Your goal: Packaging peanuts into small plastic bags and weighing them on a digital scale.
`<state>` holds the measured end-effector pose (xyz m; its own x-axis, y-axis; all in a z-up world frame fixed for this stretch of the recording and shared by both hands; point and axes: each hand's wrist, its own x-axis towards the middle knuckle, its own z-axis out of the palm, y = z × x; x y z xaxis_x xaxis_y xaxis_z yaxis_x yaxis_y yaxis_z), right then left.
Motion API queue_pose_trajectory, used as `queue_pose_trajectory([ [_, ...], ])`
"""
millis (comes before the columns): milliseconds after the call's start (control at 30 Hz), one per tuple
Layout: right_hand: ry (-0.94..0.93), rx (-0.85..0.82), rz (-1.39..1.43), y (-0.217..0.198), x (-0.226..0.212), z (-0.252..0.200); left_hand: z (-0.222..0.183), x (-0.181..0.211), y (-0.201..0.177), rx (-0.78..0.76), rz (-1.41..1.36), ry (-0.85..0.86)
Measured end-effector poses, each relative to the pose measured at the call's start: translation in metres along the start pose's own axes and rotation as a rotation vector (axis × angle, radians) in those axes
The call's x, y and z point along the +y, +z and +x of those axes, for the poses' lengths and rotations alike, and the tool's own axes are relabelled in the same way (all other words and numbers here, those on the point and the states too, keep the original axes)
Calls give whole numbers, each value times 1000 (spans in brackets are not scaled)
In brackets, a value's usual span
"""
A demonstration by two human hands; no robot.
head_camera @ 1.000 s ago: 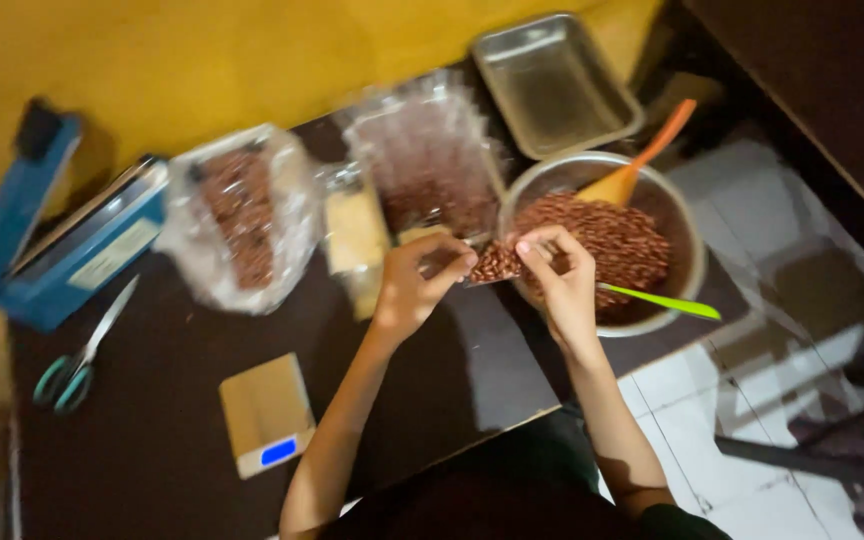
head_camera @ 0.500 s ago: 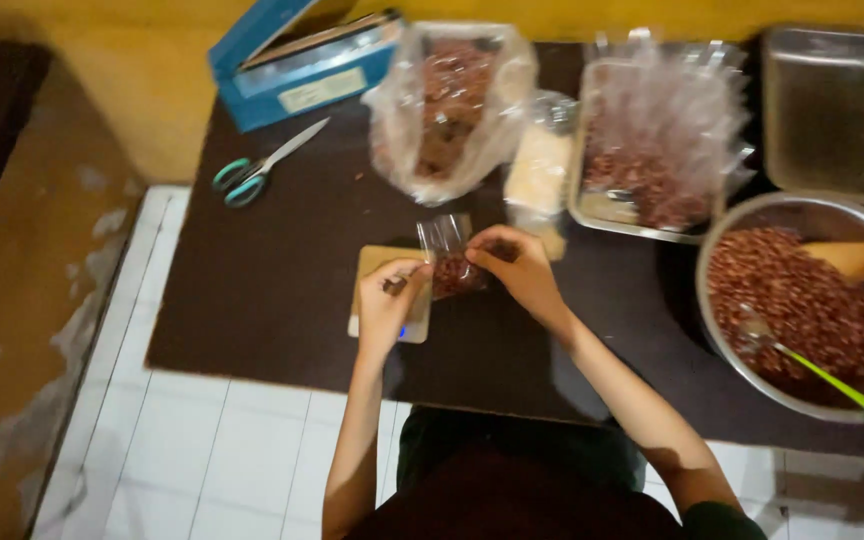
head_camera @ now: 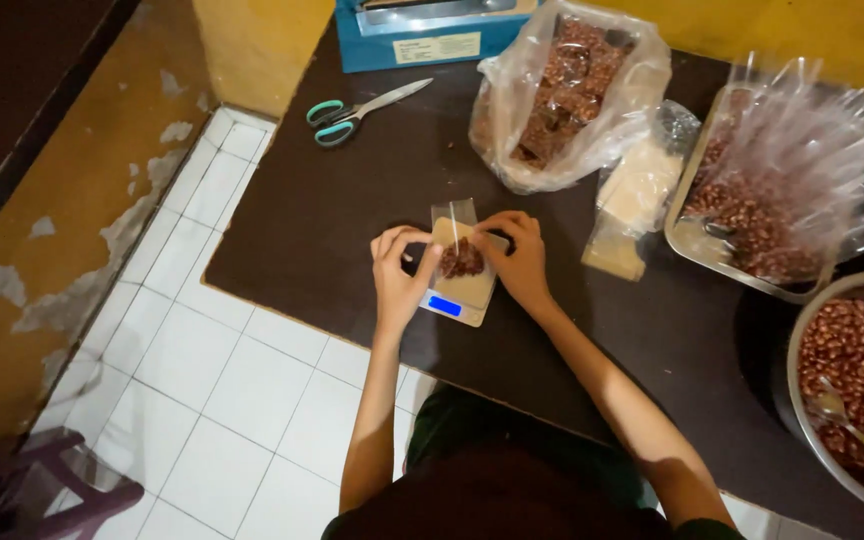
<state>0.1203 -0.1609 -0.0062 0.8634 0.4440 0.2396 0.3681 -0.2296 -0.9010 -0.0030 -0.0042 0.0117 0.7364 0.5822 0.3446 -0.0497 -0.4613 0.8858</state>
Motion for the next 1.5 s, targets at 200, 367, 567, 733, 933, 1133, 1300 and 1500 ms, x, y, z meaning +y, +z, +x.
queue_pose_trajectory([
  [200, 43, 79, 59, -6, 8, -4, -3, -4, -3, 22, -107, -18],
  [367, 5, 134, 178, -12, 15, -4, -4, -16, -2, 79, -368, -111],
  [567, -9, 151, 221, -12, 13, -5, -3, -30, 2, 109, -491, -153],
  [733, -6, 157, 244, -11, 12, -5, -3, -25, 1, 109, -478, -149],
  [933, -27, 162, 217, -11, 17, -6, -3, -22, 0, 111, -481, -148],
  [1133, -45, 129, 158, -8, 6, -10, 2, -12, -5, 22, -208, -46],
  [1300, -65, 46, 93, -10, -6, -9, 7, -25, 3, -15, -52, 5],
  [1500, -42, 29, 102, -12, 9, -7, 15, -18, 13, 13, -34, 39],
])
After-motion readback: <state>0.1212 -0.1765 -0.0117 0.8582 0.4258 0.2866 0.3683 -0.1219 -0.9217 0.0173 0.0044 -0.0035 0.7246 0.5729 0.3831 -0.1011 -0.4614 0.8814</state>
